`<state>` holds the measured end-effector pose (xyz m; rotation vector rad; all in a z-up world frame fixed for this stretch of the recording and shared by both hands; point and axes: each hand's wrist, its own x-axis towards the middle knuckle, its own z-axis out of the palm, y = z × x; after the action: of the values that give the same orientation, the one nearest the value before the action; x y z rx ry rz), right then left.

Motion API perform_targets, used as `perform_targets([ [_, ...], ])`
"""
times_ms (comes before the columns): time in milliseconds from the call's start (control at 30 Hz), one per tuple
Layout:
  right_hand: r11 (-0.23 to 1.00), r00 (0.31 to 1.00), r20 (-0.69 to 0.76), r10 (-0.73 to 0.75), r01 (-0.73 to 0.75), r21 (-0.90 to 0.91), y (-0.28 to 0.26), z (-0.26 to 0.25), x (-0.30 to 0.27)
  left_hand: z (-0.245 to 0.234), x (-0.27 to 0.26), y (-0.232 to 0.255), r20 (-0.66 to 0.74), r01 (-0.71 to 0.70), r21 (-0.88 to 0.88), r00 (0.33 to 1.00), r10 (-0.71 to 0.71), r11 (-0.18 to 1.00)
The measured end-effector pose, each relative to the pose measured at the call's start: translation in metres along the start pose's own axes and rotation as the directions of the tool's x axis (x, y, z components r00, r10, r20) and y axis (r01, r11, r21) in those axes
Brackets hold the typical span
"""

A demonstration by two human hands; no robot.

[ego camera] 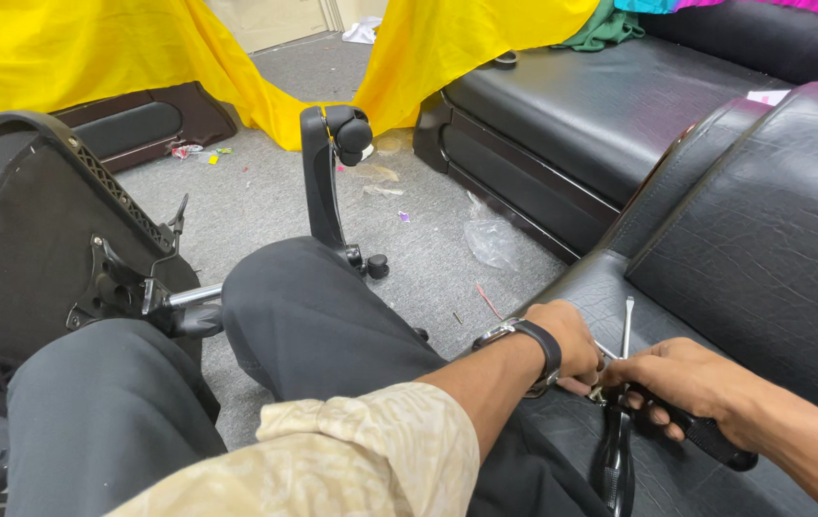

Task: The person uses a screwdriver to tighten screws on the underside of an office chair seat. They hold the chair steady with one hand while turning the screwdriver with the other, working on multiple screw locations.

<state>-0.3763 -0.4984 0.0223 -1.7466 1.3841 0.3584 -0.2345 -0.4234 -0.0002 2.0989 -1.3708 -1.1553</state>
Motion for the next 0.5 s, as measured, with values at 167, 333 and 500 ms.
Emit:
perform_targets([
  [167,0.994,1.000,-0.021,-0.007,0.009,0.111,-0.015,0.001,-0.018,-0.020,0.003,-0.009,-0.014,-0.184,0.413,0.978,0.208,0.892],
  [333,0.971,0.996,-0.031,-0.086,0.090,0.221,-0.066,0.008,-0.047,-0.047,0.009,-0.037,-0.148,-0.038,-0.744,0.983,-0.110,0.668],
  [500,0.914,0.964,0.022,-0.266,0.245,0.322,-0.131,0.030,-0.074,-0.106,-0.004,-0.069,-0.271,-0.175,-0.858,0.953,-0.136,0.483],
])
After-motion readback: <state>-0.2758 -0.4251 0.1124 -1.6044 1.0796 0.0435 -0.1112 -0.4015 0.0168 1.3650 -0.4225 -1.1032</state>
